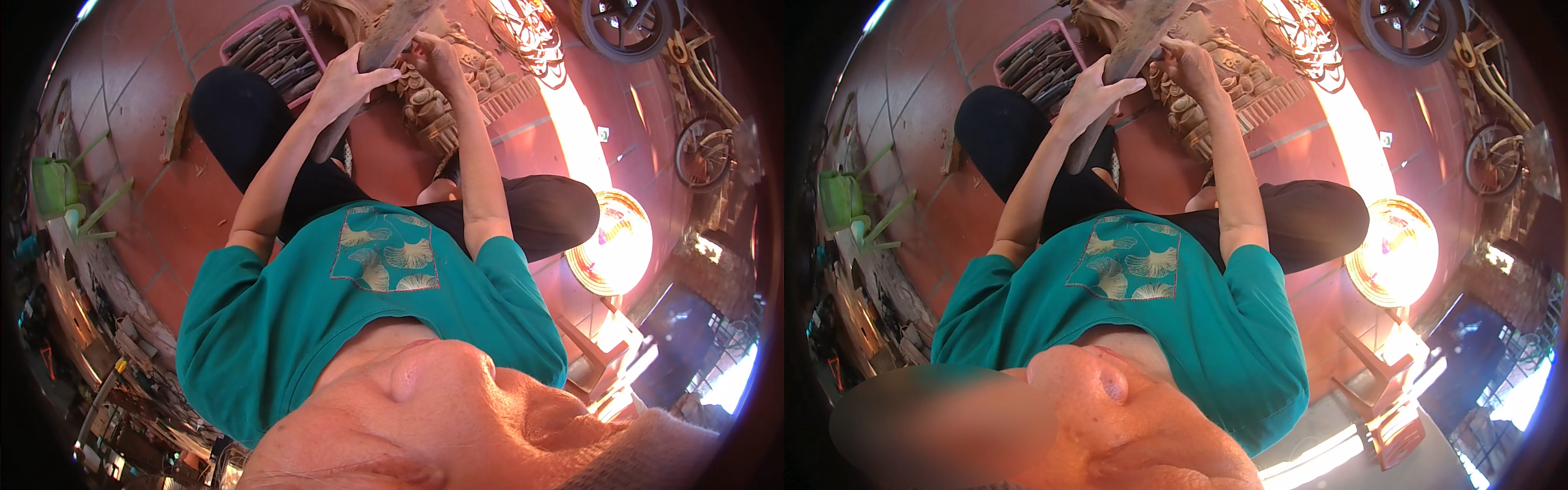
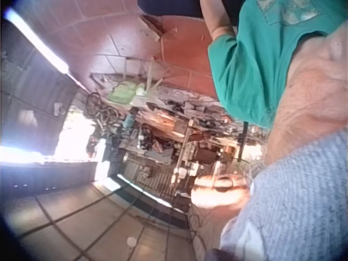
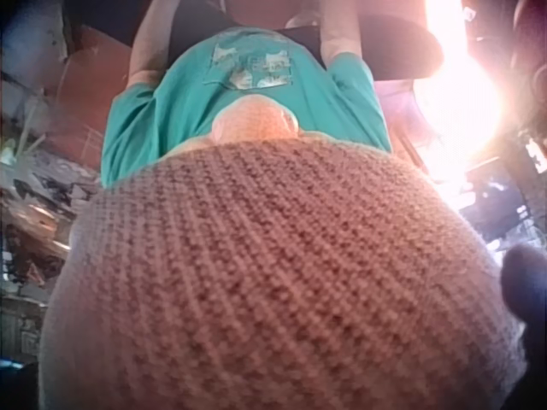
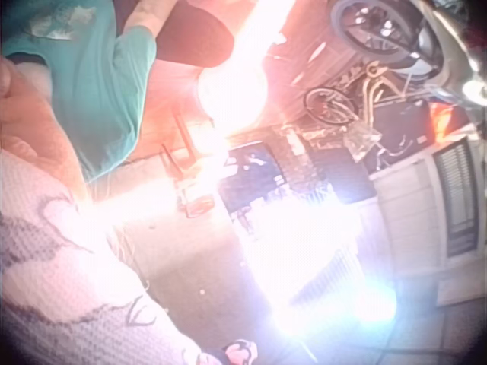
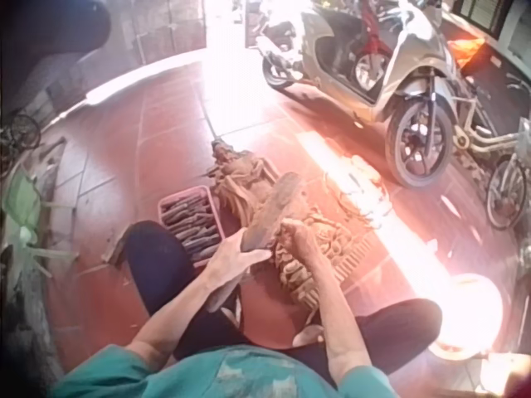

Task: The person sits on the floor and carves a detailed wooden object using a chisel and mallet. They repeatedly strike the chisel to shape the wood, occasionally adjusting their grip and the position of the carving.

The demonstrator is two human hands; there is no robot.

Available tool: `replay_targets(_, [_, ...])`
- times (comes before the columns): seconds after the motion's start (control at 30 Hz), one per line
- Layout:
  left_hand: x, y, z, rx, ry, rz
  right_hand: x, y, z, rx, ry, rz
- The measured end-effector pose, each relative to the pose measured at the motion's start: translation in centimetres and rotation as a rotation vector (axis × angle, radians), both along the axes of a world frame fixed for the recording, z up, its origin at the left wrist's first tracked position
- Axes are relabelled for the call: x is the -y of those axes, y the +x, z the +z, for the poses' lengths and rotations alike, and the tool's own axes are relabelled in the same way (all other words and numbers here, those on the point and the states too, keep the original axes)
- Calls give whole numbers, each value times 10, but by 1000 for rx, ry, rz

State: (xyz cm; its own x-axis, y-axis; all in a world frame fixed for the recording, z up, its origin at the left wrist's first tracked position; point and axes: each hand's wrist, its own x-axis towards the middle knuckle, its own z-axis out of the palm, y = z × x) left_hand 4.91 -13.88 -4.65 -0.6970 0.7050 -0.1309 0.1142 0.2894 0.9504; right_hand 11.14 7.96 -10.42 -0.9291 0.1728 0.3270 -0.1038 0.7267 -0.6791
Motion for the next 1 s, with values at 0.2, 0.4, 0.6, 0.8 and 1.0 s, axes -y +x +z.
replay_targets(0.2, [0,14,12,51,148,69,-13,-2,-15,59,-121,-52])
replay_targets(0.4, [6,39,-9,110,309,215,-6,-1,-5,76,-9,-49])
replay_targets(0.6, [6,44,-13,48,282,248,2,2,3,88,-15,-59])
replay_targets(0.8, [3,40,-18,101,175,163,2,2,2,40,31,-35])
replay_targets(1.0, [4,42,-19,126,266,192,5,-1,-1,26,34,-32])
